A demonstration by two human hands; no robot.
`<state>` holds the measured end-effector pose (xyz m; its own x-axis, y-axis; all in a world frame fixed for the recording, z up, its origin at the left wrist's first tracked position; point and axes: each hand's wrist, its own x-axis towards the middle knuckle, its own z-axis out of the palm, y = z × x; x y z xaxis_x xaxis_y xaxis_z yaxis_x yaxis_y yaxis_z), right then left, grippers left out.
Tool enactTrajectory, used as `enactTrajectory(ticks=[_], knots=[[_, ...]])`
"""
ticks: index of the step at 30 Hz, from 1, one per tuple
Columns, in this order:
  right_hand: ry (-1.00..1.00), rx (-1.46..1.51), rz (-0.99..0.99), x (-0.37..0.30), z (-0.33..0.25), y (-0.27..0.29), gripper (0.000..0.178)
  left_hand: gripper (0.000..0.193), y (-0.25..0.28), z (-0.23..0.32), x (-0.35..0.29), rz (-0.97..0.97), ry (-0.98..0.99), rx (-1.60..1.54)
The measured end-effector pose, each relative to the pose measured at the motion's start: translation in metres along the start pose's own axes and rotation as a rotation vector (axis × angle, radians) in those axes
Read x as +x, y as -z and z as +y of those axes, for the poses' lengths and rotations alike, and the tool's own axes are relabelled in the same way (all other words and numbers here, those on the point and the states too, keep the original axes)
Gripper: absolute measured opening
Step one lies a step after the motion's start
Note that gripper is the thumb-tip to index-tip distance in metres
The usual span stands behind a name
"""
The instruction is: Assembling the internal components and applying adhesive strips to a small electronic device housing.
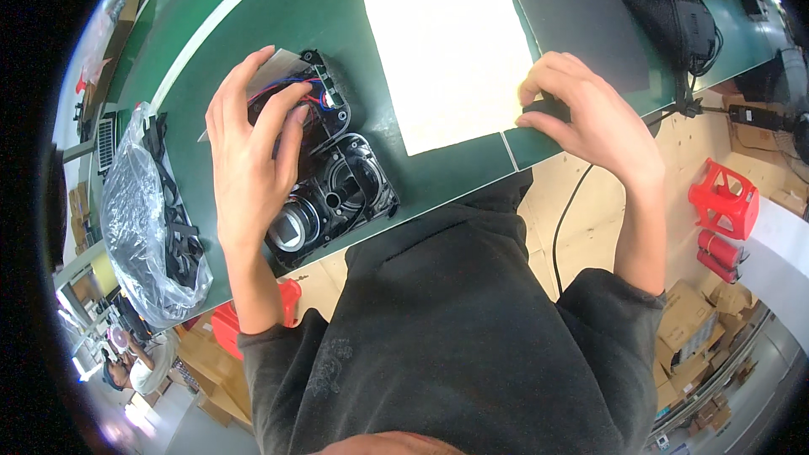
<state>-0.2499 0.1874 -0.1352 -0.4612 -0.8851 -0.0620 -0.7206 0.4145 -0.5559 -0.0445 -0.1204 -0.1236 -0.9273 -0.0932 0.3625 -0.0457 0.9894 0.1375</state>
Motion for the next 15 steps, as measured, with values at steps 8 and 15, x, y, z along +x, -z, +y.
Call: enactTrajectory(ticks=[8,15], knots=[[-0.110,0.138,0.075,-0.010,-0.004,-0.003,0.023,0.021,-0.003,-0.001,-0.002,0.011,0.032,-0.032],[0.027,0.055,0.114,-0.018,0.001,-0.004,0.021,0.026,-0.001,-0.007,-0.002,0.038,-0.011,-0.012]])
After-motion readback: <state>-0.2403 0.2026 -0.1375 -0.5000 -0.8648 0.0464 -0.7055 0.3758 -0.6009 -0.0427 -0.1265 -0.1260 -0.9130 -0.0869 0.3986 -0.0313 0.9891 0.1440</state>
